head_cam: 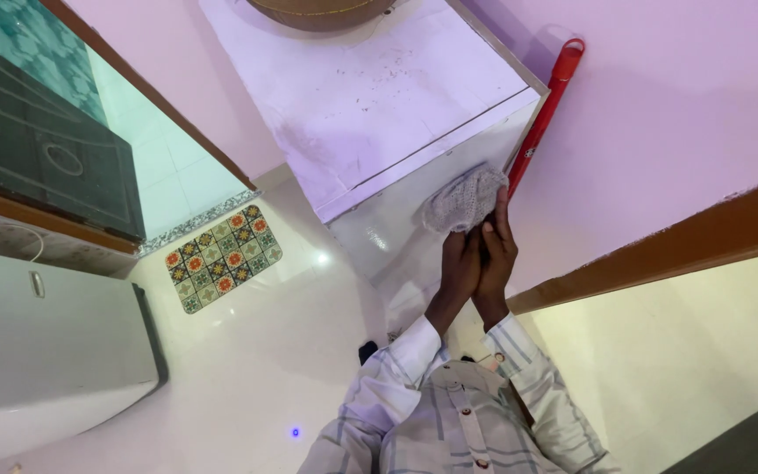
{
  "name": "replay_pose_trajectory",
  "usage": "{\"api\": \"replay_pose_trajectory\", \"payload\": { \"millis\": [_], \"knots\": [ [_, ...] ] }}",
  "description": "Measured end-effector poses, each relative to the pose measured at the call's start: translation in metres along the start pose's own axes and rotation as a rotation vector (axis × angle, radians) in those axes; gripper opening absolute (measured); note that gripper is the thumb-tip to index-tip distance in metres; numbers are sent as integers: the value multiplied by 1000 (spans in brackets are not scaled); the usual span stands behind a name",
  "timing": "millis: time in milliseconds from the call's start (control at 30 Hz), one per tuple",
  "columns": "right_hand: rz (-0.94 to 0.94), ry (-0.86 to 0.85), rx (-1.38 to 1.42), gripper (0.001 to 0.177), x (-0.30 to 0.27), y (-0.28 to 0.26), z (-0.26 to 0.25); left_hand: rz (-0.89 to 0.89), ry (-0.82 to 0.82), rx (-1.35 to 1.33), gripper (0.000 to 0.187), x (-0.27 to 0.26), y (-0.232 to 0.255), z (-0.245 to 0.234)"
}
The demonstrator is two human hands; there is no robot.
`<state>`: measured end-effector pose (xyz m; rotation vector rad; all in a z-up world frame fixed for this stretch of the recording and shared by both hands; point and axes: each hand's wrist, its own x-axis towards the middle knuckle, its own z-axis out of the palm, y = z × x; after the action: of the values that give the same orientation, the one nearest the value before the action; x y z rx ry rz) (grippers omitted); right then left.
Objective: The person wipes the top surface and interior shelves of a white cabinet using a cloth. They move around the cabinet to reach different sides and continue wiping the brick-patterned shelves inside.
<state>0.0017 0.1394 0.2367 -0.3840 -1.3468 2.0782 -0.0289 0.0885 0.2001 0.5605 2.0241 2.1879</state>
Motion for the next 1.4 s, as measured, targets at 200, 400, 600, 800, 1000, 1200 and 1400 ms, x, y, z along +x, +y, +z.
{"api": "replay_pose_trajectory", "payload": {
  "millis": [200,400,600,800,1000,1200,1400],
  "knots": [
    [-278,-168,94,65,11,-58,34,42,-7,54,19,19,80,4],
    [-361,-135,-107,62,8,-78,60,237,-23,367,17,34,134,-27],
    [-184,-32,-207,62,-7,-28,59,270,21,440,31,21,135,-57],
    [-98,-113,-232,64,-45,-5,71,75,108,353,36,-4,123,-88],
    [-286,-366,-310,61,-72,-15,96,430,305,566,33,-31,115,-124],
    [-463,-605,-441,59,-75,-30,108,481,541,646,38,-43,136,-142],
    [-539,-587,-500,51,-68,-19,107,642,493,700,41,-36,139,-147]
  ]
}}
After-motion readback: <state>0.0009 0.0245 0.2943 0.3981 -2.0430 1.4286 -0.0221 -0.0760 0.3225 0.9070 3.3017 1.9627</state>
